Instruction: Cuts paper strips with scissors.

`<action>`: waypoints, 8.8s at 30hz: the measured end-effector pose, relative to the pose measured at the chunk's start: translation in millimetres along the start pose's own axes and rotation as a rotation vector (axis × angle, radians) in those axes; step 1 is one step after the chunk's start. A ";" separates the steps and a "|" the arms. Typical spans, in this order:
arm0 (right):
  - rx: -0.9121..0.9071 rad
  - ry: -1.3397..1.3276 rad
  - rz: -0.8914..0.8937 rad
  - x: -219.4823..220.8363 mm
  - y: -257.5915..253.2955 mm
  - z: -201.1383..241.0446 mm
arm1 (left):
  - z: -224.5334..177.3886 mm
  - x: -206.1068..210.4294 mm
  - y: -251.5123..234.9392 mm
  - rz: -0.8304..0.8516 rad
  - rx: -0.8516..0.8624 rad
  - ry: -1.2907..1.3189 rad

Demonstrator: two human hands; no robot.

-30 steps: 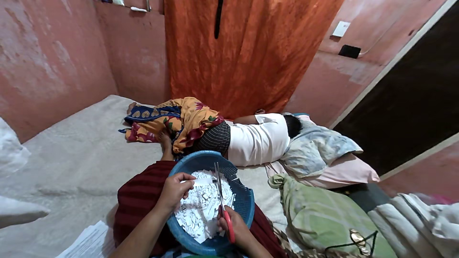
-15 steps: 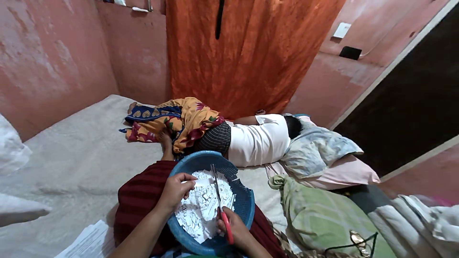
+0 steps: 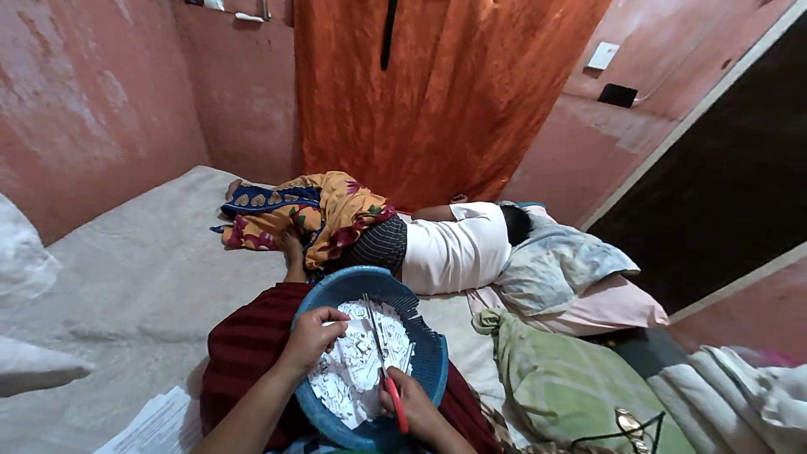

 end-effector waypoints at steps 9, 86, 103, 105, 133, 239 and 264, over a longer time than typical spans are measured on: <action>-0.012 -0.040 -0.040 -2.0 2.0 1.8 | -0.8 -1.5 0.7 -0.025 0.003 0.031; 0.010 0.093 0.053 3.8 -0.5 -1.1 | 0.9 6.7 1.1 0.019 0.052 -0.114; -0.056 0.008 -0.078 -3.1 2.2 2.5 | -1.8 0.4 2.5 -0.046 0.092 -0.041; -0.060 0.019 -0.084 -3.6 2.6 3.4 | -1.5 0.4 2.3 -0.041 0.099 -0.033; -0.030 0.098 0.023 2.8 -1.2 0.9 | 1.8 6.8 1.0 0.021 0.046 -0.120; -0.095 -0.123 -0.117 -6.5 1.2 5.4 | 18.0 27.4 2.3 0.143 -0.103 -0.052; -0.365 -0.328 0.100 4.2 7.9 15.7 | 15.7 51.5 7.8 0.518 0.012 -0.024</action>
Point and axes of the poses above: each hand's wrist, its own y-axis away from the middle knuckle, its own x-axis out of the palm, z = x × y, the point moved 9 cm from there along -y, towards the middle knuckle, and after that the axes turned 13 degrees about -x, right-handed, at the moved point
